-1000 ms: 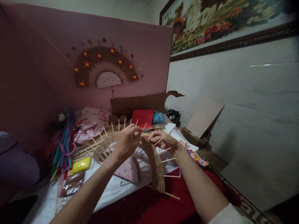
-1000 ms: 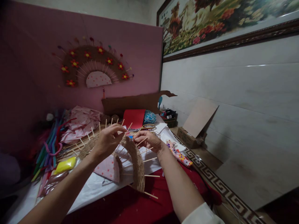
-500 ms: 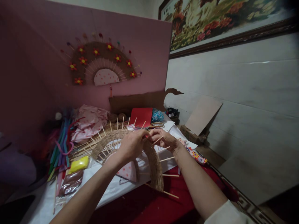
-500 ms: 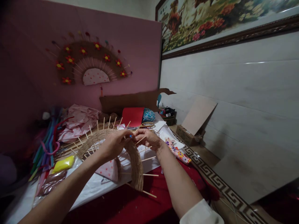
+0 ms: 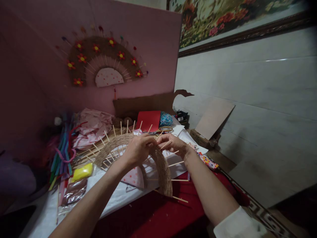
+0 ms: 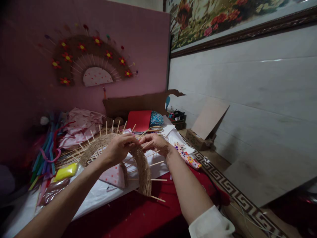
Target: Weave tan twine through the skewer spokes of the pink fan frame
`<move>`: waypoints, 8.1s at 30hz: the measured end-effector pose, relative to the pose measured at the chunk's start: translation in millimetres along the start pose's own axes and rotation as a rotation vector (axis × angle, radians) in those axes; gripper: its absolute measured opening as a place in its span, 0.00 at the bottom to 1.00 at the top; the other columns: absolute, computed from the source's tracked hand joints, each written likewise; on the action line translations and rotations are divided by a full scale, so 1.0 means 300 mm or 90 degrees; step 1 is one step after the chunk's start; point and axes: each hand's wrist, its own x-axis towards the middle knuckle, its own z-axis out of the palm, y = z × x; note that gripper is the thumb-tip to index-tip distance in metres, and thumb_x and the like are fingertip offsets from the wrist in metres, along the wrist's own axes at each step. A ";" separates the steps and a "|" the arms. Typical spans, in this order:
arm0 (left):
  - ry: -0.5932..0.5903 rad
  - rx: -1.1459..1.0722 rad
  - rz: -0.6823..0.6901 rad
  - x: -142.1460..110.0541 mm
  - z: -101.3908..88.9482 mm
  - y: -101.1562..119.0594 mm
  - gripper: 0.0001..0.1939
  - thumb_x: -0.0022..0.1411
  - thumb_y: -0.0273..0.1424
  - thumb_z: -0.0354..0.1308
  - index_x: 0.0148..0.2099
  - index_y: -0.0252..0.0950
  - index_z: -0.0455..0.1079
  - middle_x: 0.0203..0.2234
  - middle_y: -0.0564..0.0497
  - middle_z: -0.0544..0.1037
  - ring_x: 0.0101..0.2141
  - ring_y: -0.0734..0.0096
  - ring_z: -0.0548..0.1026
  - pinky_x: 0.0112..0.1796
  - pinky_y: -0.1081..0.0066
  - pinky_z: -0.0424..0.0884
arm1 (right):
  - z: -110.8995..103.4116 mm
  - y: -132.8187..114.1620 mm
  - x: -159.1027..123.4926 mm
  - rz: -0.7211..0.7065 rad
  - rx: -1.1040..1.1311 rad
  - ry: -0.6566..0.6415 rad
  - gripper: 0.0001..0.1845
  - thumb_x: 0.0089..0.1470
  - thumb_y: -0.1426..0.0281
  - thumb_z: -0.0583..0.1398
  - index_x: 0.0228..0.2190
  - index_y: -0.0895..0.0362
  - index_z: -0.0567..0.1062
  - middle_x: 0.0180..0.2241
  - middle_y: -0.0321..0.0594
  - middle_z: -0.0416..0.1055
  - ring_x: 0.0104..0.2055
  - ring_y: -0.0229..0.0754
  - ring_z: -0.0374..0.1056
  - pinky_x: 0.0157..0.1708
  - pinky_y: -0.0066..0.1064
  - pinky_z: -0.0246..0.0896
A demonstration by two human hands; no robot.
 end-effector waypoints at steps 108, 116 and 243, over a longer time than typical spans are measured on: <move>0.002 0.082 -0.044 0.003 -0.054 -0.026 0.08 0.52 0.22 0.51 0.29 0.36 0.71 0.28 0.50 0.74 0.30 0.71 0.69 0.31 0.71 0.61 | -0.165 -0.048 -0.315 -0.096 -0.054 0.411 0.15 0.40 0.64 0.61 0.33 0.55 0.72 0.34 0.41 0.72 0.43 0.47 0.67 0.44 0.41 0.63; -0.009 0.095 -0.060 0.003 -0.050 -0.029 0.08 0.52 0.23 0.52 0.30 0.37 0.71 0.28 0.50 0.74 0.30 0.70 0.69 0.30 0.72 0.61 | -0.063 -0.092 -0.209 -0.188 0.042 0.213 0.20 0.45 0.55 0.55 0.36 0.56 0.71 0.36 0.43 0.71 0.42 0.47 0.67 0.47 0.47 0.60; 0.055 0.082 -0.027 -0.021 -0.045 0.041 0.09 0.57 0.24 0.47 0.31 0.35 0.69 0.28 0.49 0.72 0.30 0.70 0.68 0.33 0.69 0.63 | 0.275 -0.144 -0.343 0.059 -0.434 0.246 0.29 0.56 0.54 0.47 0.12 0.58 0.65 0.07 0.35 0.59 0.09 0.32 0.57 0.12 0.23 0.50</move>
